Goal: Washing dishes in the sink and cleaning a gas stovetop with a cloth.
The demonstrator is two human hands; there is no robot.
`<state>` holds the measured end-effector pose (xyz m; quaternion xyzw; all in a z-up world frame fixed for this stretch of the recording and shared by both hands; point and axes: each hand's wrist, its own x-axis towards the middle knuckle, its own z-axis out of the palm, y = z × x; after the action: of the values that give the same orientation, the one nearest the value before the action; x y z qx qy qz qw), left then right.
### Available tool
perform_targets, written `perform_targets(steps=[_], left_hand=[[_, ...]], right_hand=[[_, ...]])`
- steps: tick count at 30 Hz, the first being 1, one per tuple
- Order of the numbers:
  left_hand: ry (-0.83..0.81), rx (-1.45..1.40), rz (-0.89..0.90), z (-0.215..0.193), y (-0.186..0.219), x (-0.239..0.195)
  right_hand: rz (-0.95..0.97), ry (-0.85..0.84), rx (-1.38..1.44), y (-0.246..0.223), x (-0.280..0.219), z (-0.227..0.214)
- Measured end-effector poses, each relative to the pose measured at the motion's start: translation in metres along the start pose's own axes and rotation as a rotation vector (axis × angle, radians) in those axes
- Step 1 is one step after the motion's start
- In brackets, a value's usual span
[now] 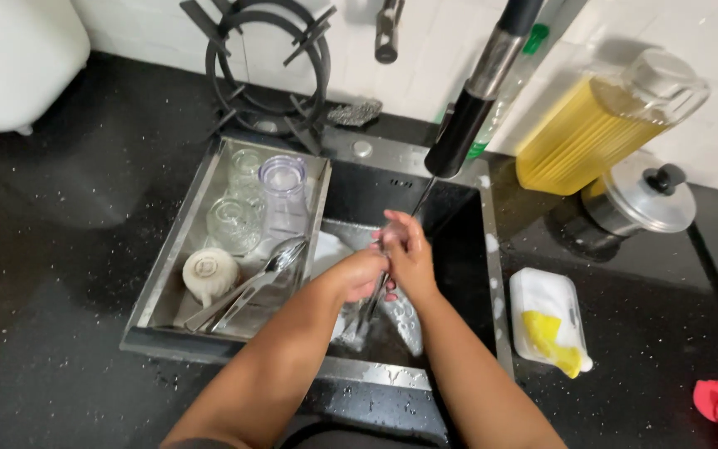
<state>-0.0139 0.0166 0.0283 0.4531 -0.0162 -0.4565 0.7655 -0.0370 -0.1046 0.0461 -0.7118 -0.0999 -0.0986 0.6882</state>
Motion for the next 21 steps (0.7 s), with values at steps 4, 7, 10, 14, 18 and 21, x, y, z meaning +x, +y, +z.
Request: perform_targets(steps=[4,7,10,14,18,21], left_hand=[[0.024,-0.006,-0.080,-0.029,-0.030,0.038],[0.037,-0.017,-0.067,-0.051,-0.042,0.058],[0.076,0.016,0.041,-0.049,-0.037,0.057],[0.091,0.042,0.011,-0.034,-0.031,0.041],[0.133,0.109,0.090,-0.046,-0.037,0.060],[0.160,0.145,0.207,-0.051,-0.039,0.066]], right_hand=[[0.133,0.100,-0.050,0.054,-0.001,-0.030],[0.102,0.154,-0.325,0.038,-0.001,-0.021],[0.244,-0.004,0.024,0.016,0.005,-0.011],[0.282,0.068,0.057,0.030,0.003,-0.017],[0.294,0.111,0.126,0.023,0.004,-0.012],[0.297,-0.019,0.125,-0.004,0.003,0.001]])
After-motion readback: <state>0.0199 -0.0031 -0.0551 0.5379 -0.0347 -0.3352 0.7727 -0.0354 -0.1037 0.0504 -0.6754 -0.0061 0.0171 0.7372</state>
